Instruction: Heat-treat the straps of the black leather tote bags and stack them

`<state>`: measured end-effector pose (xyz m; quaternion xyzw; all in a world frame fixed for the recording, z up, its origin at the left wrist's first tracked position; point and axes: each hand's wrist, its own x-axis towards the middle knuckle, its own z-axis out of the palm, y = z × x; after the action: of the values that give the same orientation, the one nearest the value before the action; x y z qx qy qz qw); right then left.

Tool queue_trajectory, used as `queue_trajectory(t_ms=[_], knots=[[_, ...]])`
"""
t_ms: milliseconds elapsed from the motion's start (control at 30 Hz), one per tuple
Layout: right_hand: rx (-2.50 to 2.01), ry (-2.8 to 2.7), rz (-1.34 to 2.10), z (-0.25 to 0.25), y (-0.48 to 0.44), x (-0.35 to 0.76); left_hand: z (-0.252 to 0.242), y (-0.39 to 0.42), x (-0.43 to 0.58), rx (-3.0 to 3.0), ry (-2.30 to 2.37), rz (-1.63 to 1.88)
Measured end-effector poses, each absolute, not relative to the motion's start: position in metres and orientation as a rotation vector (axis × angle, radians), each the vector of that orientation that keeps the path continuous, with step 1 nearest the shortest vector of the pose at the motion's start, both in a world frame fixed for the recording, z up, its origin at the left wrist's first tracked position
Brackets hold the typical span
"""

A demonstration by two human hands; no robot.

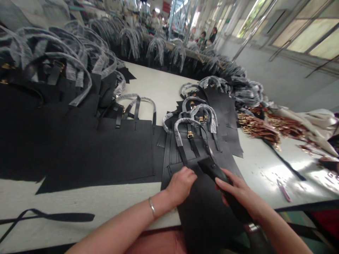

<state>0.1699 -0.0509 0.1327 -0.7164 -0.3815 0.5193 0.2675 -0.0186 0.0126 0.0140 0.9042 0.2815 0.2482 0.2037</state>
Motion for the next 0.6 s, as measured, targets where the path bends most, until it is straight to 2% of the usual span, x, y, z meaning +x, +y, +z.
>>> queue_trajectory(t_ms=[133,367,600], knots=[[-1.89,-0.959,1.415,0.116,-0.084,0.169,0.015,0.058,-0.023,2.651,0.846,0.594],[-1.815,-0.878,1.327,0.089,-0.105,0.168,0.028,0.098,-0.023,2.87,0.334,0.445],[-1.747,-0.859,1.331,0.084,-0.108,0.166,0.044,0.107,-0.013,3.017,-0.076,0.315]])
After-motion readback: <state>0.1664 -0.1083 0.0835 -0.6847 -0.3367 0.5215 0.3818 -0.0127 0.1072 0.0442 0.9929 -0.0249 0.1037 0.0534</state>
